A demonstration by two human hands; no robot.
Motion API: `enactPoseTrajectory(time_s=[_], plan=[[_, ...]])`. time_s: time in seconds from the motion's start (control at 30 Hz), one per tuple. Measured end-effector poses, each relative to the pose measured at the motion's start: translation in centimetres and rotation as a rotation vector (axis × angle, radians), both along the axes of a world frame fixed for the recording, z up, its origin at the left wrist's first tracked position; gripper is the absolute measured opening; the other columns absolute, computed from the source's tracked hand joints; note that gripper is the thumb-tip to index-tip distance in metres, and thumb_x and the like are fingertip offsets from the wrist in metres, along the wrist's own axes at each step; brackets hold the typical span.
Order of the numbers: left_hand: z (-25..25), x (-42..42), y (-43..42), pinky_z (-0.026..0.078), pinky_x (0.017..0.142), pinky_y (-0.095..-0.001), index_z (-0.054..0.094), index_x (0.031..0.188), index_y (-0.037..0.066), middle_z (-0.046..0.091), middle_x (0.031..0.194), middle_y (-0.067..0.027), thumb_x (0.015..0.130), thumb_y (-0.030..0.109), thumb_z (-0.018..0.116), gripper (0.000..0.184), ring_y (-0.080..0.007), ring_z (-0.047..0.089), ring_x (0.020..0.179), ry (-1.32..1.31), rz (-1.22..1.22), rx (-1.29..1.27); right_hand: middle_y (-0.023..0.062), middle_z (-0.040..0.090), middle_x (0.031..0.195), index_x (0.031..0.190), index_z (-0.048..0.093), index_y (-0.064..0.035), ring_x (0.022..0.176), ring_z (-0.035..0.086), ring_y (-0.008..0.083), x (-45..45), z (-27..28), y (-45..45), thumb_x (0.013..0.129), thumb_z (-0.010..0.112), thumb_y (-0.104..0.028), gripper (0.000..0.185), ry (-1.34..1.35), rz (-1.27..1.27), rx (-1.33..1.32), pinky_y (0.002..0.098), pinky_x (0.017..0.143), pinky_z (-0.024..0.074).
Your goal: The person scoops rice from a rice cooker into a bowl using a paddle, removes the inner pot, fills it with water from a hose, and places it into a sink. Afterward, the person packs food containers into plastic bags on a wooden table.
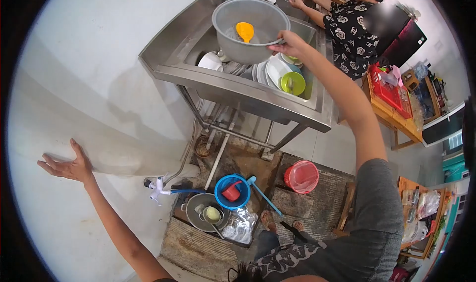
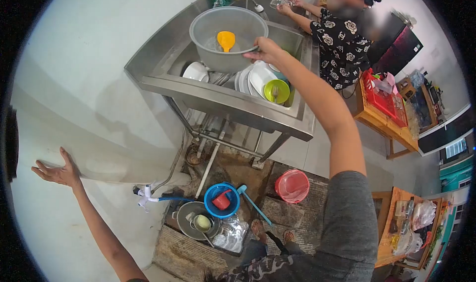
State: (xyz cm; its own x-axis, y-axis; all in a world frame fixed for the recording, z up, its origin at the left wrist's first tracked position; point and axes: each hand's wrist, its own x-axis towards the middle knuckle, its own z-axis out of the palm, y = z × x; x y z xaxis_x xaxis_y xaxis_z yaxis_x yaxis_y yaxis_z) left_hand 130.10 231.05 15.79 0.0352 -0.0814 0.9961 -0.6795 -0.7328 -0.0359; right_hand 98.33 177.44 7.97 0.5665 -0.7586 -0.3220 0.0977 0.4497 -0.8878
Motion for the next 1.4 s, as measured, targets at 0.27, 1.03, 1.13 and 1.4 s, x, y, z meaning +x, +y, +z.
enactPoseTrajectory(time_s=[0.27, 1.03, 1.13, 1.4], plan=[[-0.1, 0.4, 0.2, 0.027, 0.101, -0.0467, 0.024, 0.133, 0.005, 0.013, 0.139, -0.0191, 0.069, 0.041, 0.071, 0.087, -0.0342, 0.018, 0.127, -0.036, -0.032, 0.011, 0.0277, 0.043, 0.106, 0.113, 0.027, 0.0103, 0.082, 0.058, 0.0398, -9.0, -2.4, 1.8, 0.078, 0.038, -0.003, 0.039, 0.111, -0.091, 0.011, 0.0412, 0.067, 0.0579], [0.1, 0.0, 0.3, 0.030, 0.100, -0.0461, 0.024, 0.132, 0.006, 0.012, 0.138, -0.0154, 0.069, 0.040, 0.072, 0.086, -0.0317, 0.018, 0.127, -0.030, -0.010, 0.026, 0.0282, 0.041, 0.112, 0.123, 0.019, 0.0119, 0.089, 0.058, 0.0390, -13.0, -8.7, 5.2, 0.084, 0.034, 0.000, 0.044, 0.136, -0.139, 0.092, 0.0399, 0.070, 0.0576], [0.2, 0.1, 0.3, 0.029, 0.100, -0.0463, 0.025, 0.132, 0.006, 0.012, 0.138, -0.0148, 0.069, 0.040, 0.072, 0.086, -0.0317, 0.018, 0.127, -0.033, -0.020, 0.023, 0.0258, 0.041, 0.114, 0.125, 0.021, 0.0080, 0.089, 0.058, 0.0377, -12.7, -8.2, 6.5, 0.083, 0.036, 0.002, 0.045, 0.195, -0.192, -0.024, 0.0400, 0.069, 0.0581], [0.2, 0.0, 0.2, 0.032, 0.099, -0.0460, 0.027, 0.131, 0.004, 0.013, 0.138, -0.0150, 0.069, 0.039, 0.072, 0.084, -0.0317, 0.020, 0.126, -0.036, -0.020, 0.016, 0.0266, 0.044, 0.107, 0.119, 0.019, 0.0048, 0.078, 0.062, 0.0325, -12.4, -7.7, 7.8, 0.083, 0.039, -0.002, 0.042, 0.272, -0.284, -0.067, 0.0380, 0.062, 0.0583]])
